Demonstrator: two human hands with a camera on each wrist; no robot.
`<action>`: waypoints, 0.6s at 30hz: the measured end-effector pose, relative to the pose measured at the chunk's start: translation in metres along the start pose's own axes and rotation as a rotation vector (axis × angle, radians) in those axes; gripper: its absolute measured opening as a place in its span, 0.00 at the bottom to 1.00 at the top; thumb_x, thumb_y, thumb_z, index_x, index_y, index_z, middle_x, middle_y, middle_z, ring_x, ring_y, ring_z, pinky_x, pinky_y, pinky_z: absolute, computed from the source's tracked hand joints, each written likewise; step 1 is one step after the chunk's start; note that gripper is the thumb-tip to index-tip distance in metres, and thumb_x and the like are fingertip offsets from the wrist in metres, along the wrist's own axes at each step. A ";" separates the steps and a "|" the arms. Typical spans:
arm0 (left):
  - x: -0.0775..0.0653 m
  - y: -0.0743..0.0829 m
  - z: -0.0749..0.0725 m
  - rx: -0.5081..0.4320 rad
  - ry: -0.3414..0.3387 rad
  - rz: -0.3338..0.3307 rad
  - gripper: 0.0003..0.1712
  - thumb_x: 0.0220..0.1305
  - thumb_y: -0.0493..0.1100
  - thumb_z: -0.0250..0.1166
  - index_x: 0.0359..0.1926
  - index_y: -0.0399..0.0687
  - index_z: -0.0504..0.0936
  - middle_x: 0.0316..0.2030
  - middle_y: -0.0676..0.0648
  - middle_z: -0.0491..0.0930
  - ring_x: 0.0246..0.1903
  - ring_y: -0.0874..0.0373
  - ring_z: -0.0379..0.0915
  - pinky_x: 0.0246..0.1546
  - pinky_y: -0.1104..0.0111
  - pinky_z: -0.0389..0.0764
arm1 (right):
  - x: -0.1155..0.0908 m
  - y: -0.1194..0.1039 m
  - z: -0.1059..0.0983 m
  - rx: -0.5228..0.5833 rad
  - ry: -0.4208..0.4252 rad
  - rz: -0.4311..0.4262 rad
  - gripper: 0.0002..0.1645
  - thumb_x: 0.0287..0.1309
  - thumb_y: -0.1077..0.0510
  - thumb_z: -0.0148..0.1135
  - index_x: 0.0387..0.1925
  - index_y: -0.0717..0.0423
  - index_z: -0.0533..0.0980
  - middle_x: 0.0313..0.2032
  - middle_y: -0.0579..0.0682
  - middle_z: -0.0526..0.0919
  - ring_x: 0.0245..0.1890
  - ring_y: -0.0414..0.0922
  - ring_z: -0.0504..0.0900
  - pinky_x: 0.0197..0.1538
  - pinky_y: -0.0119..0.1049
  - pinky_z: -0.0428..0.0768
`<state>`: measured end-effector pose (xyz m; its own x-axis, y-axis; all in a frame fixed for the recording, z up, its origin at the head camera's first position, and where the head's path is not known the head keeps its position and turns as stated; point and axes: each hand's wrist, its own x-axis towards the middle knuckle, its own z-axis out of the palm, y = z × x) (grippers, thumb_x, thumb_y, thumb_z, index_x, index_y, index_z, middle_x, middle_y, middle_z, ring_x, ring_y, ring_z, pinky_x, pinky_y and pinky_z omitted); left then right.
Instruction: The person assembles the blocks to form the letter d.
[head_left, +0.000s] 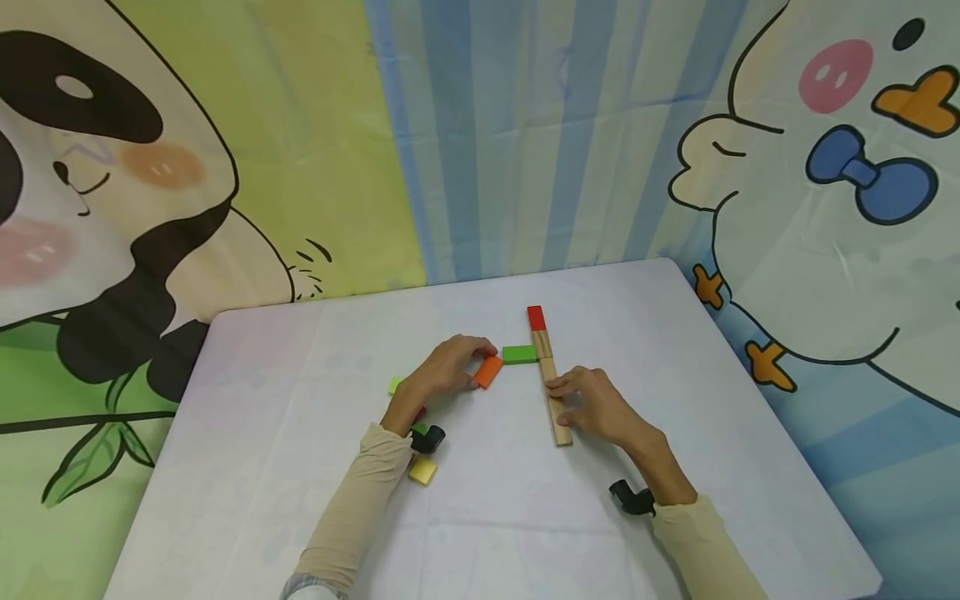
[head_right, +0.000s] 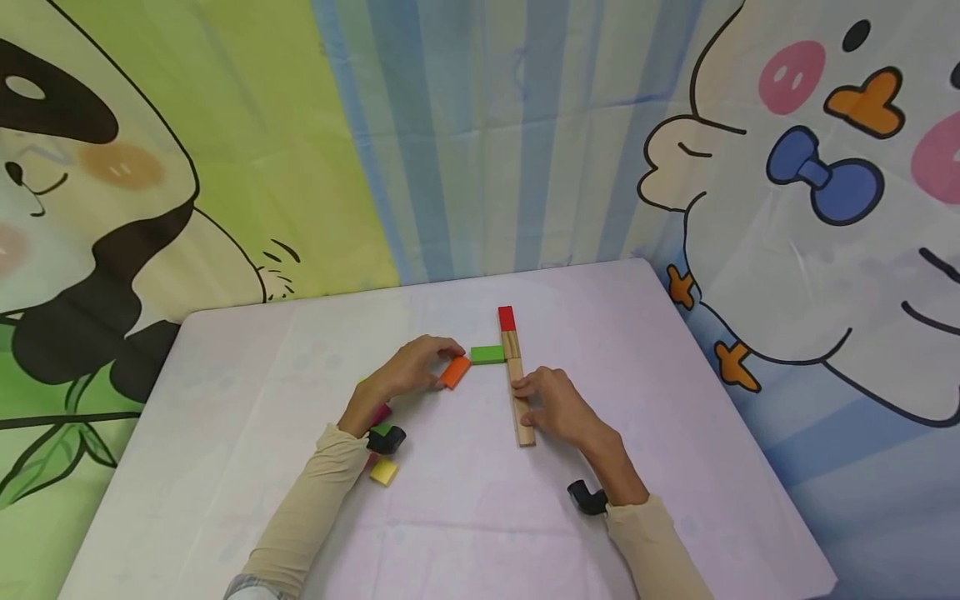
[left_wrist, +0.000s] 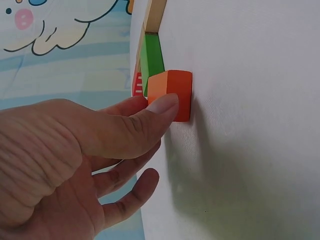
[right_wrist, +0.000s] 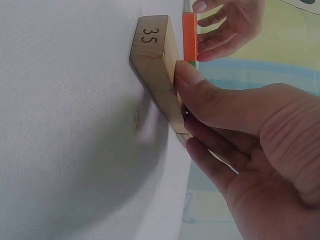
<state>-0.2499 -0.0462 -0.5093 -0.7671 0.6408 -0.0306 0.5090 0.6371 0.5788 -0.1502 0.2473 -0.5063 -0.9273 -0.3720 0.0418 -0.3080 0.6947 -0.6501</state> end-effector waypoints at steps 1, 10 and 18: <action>0.000 0.000 0.000 -0.002 0.000 0.000 0.33 0.59 0.28 0.79 0.66 0.41 0.83 0.62 0.43 0.86 0.63 0.46 0.78 0.73 0.50 0.76 | 0.000 0.000 0.000 0.002 -0.002 0.003 0.30 0.48 0.72 0.85 0.56 0.67 0.87 0.61 0.58 0.89 0.66 0.62 0.84 0.69 0.61 0.81; -0.004 -0.002 -0.004 -0.005 0.017 0.010 0.38 0.57 0.27 0.80 0.69 0.41 0.80 0.61 0.40 0.87 0.63 0.44 0.80 0.71 0.48 0.76 | -0.001 -0.001 0.000 0.000 -0.005 0.026 0.30 0.48 0.72 0.84 0.56 0.67 0.87 0.62 0.58 0.89 0.66 0.62 0.84 0.69 0.62 0.80; -0.039 -0.017 -0.028 0.002 0.067 -0.130 0.34 0.60 0.33 0.81 0.67 0.42 0.84 0.61 0.40 0.87 0.62 0.42 0.80 0.68 0.46 0.77 | -0.001 0.000 0.001 -0.001 -0.003 0.032 0.30 0.48 0.71 0.85 0.56 0.66 0.87 0.62 0.57 0.89 0.66 0.62 0.84 0.70 0.62 0.80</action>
<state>-0.2398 -0.0937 -0.4951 -0.8510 0.5227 -0.0508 0.4041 0.7137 0.5721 -0.1492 0.2472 -0.5068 -0.9362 -0.3509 0.0187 -0.2779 0.7068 -0.6505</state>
